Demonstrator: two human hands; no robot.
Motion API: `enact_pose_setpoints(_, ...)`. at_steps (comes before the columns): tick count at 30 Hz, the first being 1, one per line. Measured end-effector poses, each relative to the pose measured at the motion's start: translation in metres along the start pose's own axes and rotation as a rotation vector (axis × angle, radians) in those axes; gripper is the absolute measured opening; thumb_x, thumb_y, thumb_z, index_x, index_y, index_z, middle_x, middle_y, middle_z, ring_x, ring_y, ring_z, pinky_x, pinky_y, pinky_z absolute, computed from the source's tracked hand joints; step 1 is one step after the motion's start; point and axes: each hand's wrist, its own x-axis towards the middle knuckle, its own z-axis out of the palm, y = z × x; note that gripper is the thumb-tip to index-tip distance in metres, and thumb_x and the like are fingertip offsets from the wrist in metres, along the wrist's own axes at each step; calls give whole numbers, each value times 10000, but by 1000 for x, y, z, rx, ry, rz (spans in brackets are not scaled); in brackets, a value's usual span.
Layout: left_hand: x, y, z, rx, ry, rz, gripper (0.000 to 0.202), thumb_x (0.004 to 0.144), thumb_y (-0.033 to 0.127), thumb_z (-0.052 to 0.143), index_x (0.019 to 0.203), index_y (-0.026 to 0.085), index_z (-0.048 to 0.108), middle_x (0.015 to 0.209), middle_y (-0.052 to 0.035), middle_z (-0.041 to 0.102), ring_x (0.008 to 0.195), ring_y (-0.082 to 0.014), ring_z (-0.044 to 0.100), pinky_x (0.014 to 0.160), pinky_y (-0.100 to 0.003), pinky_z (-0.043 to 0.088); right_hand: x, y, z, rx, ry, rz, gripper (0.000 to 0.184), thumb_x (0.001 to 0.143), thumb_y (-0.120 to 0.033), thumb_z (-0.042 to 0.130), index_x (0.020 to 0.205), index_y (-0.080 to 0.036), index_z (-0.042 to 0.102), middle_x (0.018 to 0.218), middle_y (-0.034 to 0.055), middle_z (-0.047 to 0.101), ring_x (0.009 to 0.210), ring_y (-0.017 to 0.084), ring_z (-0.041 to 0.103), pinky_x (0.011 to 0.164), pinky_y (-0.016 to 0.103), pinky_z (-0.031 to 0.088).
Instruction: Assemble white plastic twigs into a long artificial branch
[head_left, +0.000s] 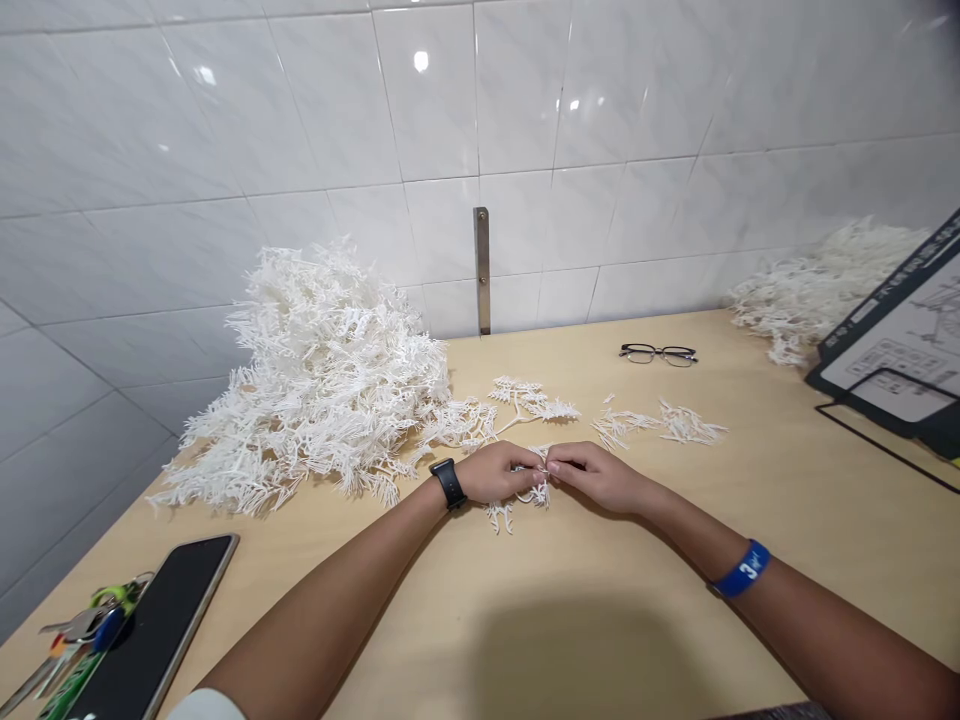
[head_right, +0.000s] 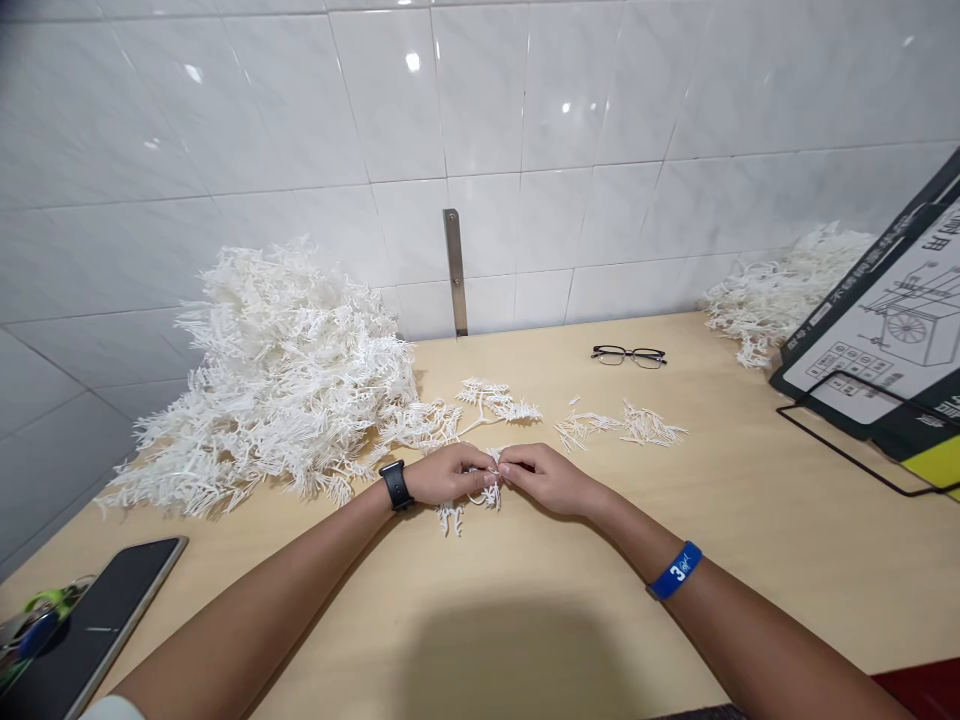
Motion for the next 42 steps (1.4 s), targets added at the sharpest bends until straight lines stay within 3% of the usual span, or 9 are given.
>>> enact_pose_setpoints(6, 0, 3, 0, -64, -20, 43, 443, 909, 516, 454, 793, 124, 624, 648, 16, 474, 621, -89, 394, 602, -203, 339, 0, 3, 0, 143, -10, 28, 459, 930, -563, 429, 672, -183, 440, 651, -22, 393, 615, 122, 345, 582, 261, 281)
enact_pose_setpoints(12, 2, 7, -1, -77, -23, 73, 415, 912, 495, 460, 790, 130, 614, 759, -22, 540, 734, -122, 474, 713, -226, 403, 0, 5, -1, 243, -35, 21, 456, 919, -569, 452, 673, -185, 429, 658, -22, 390, 621, 120, 347, 584, 262, 294)
enact_pose_setpoints(15, 2, 8, 0, -73, 8, 91, 414, 915, 491, 455, 793, 129, 613, 803, -32, 555, 780, -130, 493, 753, -233, 412, 1, 3, 2, 153, 16, 30, 442, 933, -528, 434, 652, -187, 410, 641, -26, 389, 608, 119, 351, 577, 259, 297)
enact_pose_setpoints(18, 1, 8, 2, -87, 38, 32, 416, 918, 487, 442, 792, 126, 605, 749, -15, 543, 714, -113, 476, 694, -224, 402, 2, -1, 6, -12, 115, 45, 392, 950, -448, 413, 658, -187, 425, 631, -24, 421, 609, 124, 384, 583, 257, 308)
enact_pose_setpoints(23, 1, 8, 4, -126, 81, -63, 399, 915, 464, 421, 735, 135, 556, 643, 18, 470, 615, -91, 402, 591, -212, 351, -1, -6, 8, -187, 153, 23, 245, 947, -390, 461, 834, -188, 543, 728, -2, 542, 662, 141, 465, 609, 256, 344)
enact_pose_setpoints(29, 2, 5, 3, -101, 65, -63, 397, 894, 470, 408, 683, 146, 499, 622, 19, 421, 601, -91, 376, 563, -211, 324, -1, -4, 10, -168, 91, -97, 253, 943, -287, 423, 736, -186, 526, 732, 14, 542, 671, 143, 491, 636, 260, 368)
enact_pose_setpoints(36, 1, 1, 6, -45, 48, -32, 235, 786, 233, 458, 574, 157, 390, 558, 42, 306, 555, -73, 293, 541, -220, 265, 1, -1, 11, -129, 30, -103, 186, 810, -162, 432, 626, -193, 441, 629, -16, 460, 596, 125, 418, 577, 249, 315)
enact_pose_setpoints(39, 1, 4, 5, -92, 80, -31, 273, 824, 261, 456, 578, 157, 401, 549, 45, 334, 541, -69, 306, 531, -218, 266, -1, -1, 9, -99, 25, -87, 180, 780, -162, 421, 605, -198, 405, 601, -18, 450, 582, 125, 407, 570, 250, 310)
enact_pose_setpoints(42, 0, 8, 2, -156, 109, -50, 334, 880, 362, 453, 632, 142, 495, 582, 26, 456, 557, -77, 393, 546, -211, 319, -3, -2, 4, -181, 152, -18, 231, 810, -213, 419, 588, -201, 357, 569, -22, 418, 560, 124, 387, 552, 253, 283)
